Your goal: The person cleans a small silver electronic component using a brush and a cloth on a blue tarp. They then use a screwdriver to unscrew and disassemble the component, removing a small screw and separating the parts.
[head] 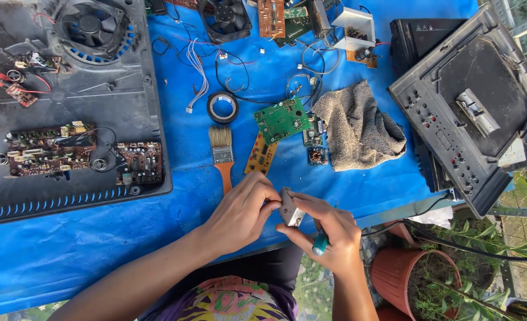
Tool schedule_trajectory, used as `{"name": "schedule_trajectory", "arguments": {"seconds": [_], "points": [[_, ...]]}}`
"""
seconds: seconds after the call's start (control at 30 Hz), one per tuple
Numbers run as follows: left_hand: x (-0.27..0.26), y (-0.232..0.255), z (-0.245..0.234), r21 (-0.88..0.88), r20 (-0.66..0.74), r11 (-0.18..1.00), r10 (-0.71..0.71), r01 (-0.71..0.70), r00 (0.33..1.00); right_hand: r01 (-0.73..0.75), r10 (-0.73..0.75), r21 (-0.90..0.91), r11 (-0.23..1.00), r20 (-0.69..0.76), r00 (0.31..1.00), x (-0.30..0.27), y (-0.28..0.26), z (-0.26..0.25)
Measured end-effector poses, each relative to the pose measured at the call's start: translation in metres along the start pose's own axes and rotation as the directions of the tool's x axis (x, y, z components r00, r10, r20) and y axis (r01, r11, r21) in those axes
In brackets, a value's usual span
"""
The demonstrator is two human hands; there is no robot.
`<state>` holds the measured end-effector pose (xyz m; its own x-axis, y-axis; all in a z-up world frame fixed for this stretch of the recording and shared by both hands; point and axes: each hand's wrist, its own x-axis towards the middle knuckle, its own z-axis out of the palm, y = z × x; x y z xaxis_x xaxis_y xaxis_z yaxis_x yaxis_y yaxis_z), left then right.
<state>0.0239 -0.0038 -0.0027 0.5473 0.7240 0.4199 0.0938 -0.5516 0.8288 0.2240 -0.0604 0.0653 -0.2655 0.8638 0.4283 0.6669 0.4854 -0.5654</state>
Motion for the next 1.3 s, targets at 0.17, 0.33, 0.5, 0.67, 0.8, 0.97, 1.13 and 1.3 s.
{"name": "schedule_trajectory", "arguments": {"seconds": [0.17,0.33,0.5,0.67,0.8,0.97,1.13,1.3], "points": [[0.0,0.001,0.001,-0.006,-0.05,1.0,0.005,-0.005,0.999,0.038,-0.038,-0.003,0.999,0.007,0.999,0.009,-0.006,-0.002],[0.001,0.001,0.002,-0.029,-0.065,1.0,-0.011,0.009,0.998,0.121,-0.119,-0.073,0.99,0.032,0.992,0.015,-0.01,-0.004],[0.006,0.008,-0.013,-0.078,-0.074,0.996,-0.047,0.042,0.996,0.112,-0.11,-0.049,0.993,0.049,0.993,0.02,-0.014,0.0],[0.012,0.015,-0.02,-0.057,-0.117,0.997,-0.064,0.057,0.991,0.125,-0.114,-0.167,0.978,0.075,0.991,0.014,-0.009,0.002],[0.01,0.014,-0.02,-0.103,-0.033,0.982,-0.162,0.158,0.986,0.129,-0.117,-0.157,0.979,0.086,0.989,0.012,-0.007,0.001],[0.007,0.017,-0.013,-0.152,-0.013,0.965,-0.217,0.212,0.976,0.143,-0.13,-0.161,0.976,0.091,0.987,0.011,-0.008,0.001],[0.008,0.016,-0.016,-0.145,0.015,0.983,-0.11,0.111,0.994,0.125,-0.117,-0.117,0.985,0.067,0.991,0.013,-0.012,-0.001],[0.001,0.01,-0.007,-0.204,0.047,0.975,-0.077,0.085,0.996,0.085,-0.083,-0.071,0.994,0.036,0.996,0.012,-0.017,-0.004]]}}
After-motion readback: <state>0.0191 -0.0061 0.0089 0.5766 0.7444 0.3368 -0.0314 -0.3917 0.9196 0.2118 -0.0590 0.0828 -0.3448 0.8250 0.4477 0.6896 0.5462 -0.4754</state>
